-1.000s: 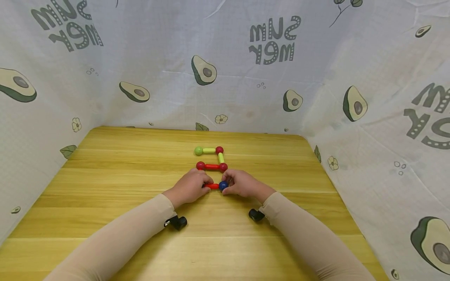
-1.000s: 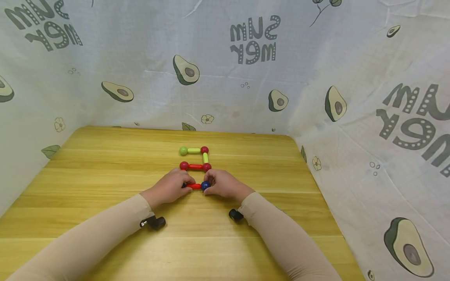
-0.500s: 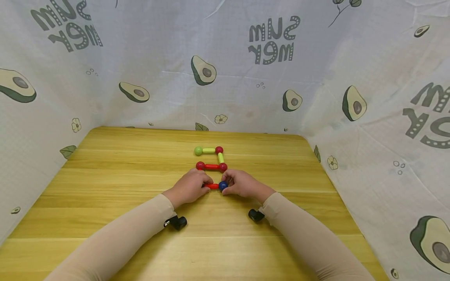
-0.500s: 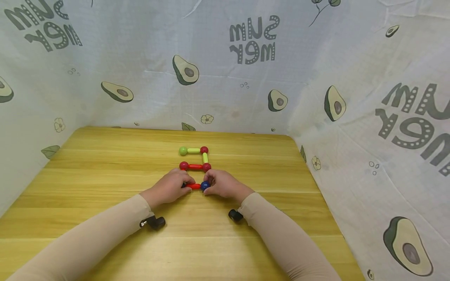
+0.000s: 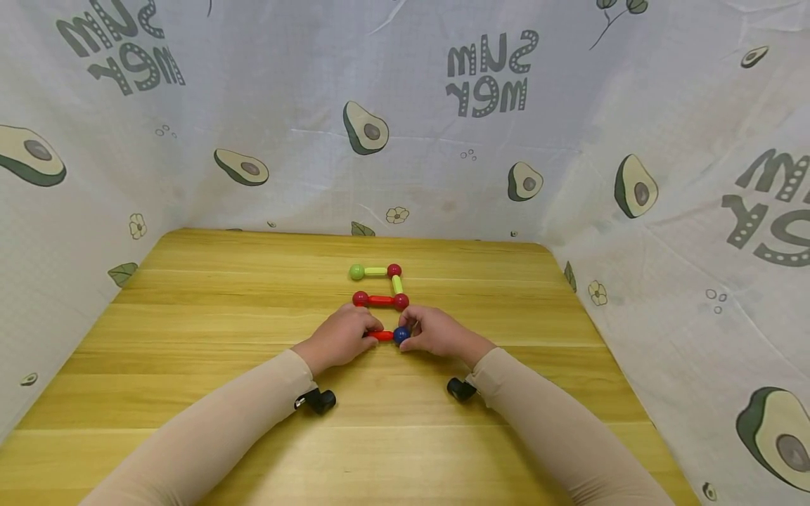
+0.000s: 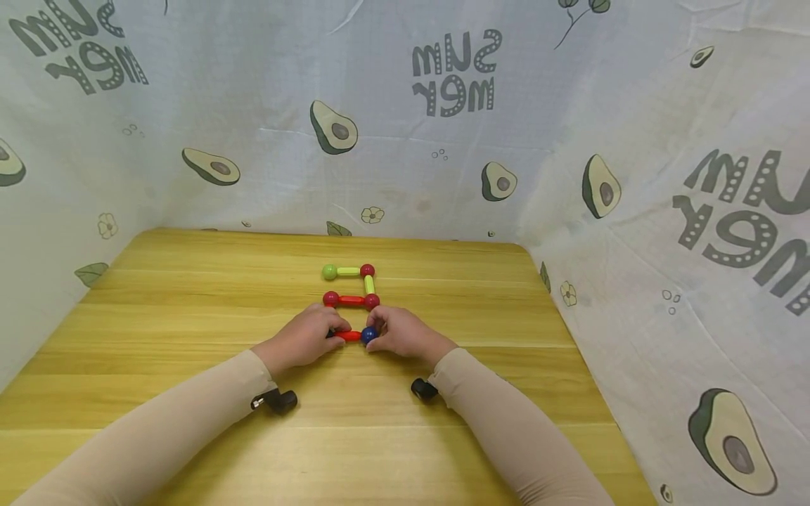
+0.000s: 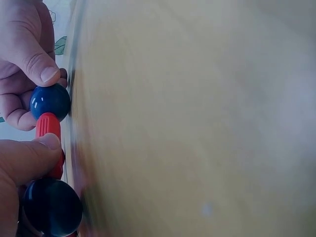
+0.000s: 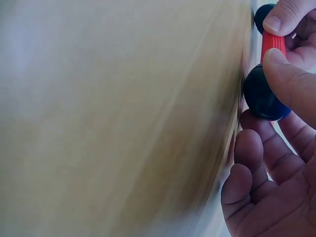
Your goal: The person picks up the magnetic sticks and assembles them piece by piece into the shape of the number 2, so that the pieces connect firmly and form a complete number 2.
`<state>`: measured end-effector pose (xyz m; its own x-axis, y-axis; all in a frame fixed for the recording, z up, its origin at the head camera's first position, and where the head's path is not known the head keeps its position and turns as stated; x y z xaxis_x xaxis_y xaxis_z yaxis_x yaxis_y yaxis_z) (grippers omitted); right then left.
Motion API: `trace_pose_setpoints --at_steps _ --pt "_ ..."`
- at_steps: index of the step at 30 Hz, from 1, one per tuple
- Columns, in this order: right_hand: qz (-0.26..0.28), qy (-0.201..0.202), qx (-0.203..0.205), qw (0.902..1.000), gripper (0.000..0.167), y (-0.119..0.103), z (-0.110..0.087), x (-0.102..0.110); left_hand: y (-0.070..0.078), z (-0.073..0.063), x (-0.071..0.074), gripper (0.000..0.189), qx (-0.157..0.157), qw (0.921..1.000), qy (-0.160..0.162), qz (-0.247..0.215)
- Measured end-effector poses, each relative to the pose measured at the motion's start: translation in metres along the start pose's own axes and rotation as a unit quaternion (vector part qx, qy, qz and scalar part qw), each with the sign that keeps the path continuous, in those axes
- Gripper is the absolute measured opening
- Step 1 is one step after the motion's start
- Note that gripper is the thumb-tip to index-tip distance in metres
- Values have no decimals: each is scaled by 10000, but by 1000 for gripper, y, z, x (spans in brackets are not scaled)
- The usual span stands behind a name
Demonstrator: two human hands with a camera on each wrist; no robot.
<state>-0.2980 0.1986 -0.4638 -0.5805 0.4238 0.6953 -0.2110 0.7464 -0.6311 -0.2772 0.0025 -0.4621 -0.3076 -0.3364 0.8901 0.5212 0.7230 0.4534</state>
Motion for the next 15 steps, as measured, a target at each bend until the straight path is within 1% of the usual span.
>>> trace_pose_setpoints --at_steps 9,15 --pt "-98 10 95 9999 29 0 1 -1 -1 -1 0 23 32 10000 16 11" --pt "-41 -42 61 10000 33 5 0 0 -9 -3 1 27 45 9999 151 -26"
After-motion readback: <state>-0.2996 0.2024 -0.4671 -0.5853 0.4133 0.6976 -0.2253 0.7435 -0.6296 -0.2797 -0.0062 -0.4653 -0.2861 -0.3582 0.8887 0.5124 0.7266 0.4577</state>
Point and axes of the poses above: each hand's wrist, its own z-axis towards the middle knuckle, its own x-axis out of the back of the hand, y = z × x, the point moved 4 cm from there along z, towards the middle knuckle, and after that the axes turned 7 degrees about -y, right-handed, at the moved point
